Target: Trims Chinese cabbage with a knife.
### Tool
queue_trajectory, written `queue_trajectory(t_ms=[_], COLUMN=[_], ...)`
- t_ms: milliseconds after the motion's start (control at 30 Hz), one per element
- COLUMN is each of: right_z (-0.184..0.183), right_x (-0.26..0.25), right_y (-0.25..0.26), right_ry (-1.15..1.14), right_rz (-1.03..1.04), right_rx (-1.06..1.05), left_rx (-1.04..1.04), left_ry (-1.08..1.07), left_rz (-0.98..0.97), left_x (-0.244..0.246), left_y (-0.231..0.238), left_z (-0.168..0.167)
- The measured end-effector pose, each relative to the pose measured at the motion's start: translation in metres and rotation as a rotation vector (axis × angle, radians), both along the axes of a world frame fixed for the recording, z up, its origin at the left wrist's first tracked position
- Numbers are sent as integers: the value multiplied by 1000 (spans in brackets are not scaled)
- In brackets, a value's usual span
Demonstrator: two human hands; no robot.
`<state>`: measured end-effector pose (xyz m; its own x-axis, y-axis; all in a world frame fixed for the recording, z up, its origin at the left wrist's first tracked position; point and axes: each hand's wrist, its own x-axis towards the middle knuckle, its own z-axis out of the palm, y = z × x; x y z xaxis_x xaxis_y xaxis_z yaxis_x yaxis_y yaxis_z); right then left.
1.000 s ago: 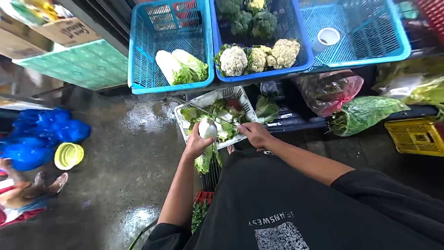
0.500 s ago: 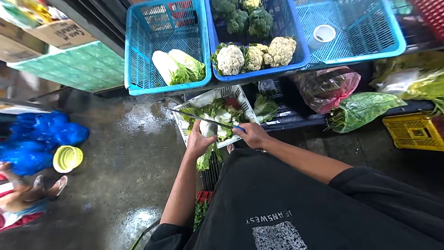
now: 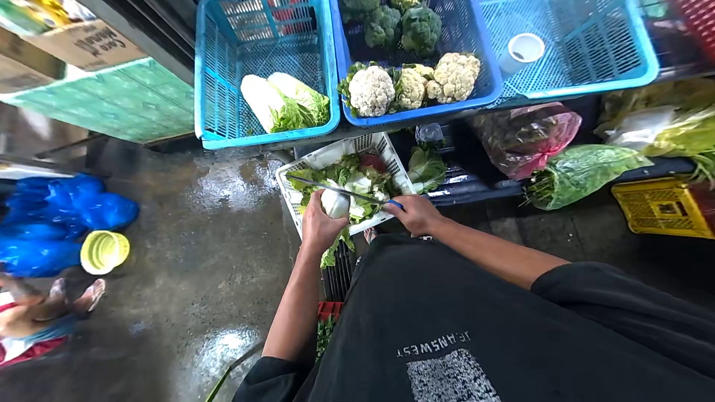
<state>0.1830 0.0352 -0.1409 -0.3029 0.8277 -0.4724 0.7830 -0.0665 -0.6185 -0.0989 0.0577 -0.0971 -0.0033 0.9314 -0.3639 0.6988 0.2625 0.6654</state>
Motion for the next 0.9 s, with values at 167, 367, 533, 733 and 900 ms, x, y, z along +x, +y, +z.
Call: queue_trajectory(t_ms=[167, 367, 533, 733, 900], right_z=[-55, -7, 44, 89, 98], right_x=[61, 14, -35, -71, -63], right_y=[-33, 4, 21, 40, 45], right_ry=[-215, 48, 329, 477, 723], right_rz=[-83, -118, -241, -397, -394], right_rx=[-176, -153, -87, -94, -27], left_rx=[139, 285, 291, 466, 442], left_ry=[61, 98, 75, 242, 49], left_rz=[20, -41, 26, -32, -160], left_x=[-20, -15, 12, 45, 17], left_y=[-6, -20, -19, -19, -20], left_z=[-4, -28, -8, 22, 55])
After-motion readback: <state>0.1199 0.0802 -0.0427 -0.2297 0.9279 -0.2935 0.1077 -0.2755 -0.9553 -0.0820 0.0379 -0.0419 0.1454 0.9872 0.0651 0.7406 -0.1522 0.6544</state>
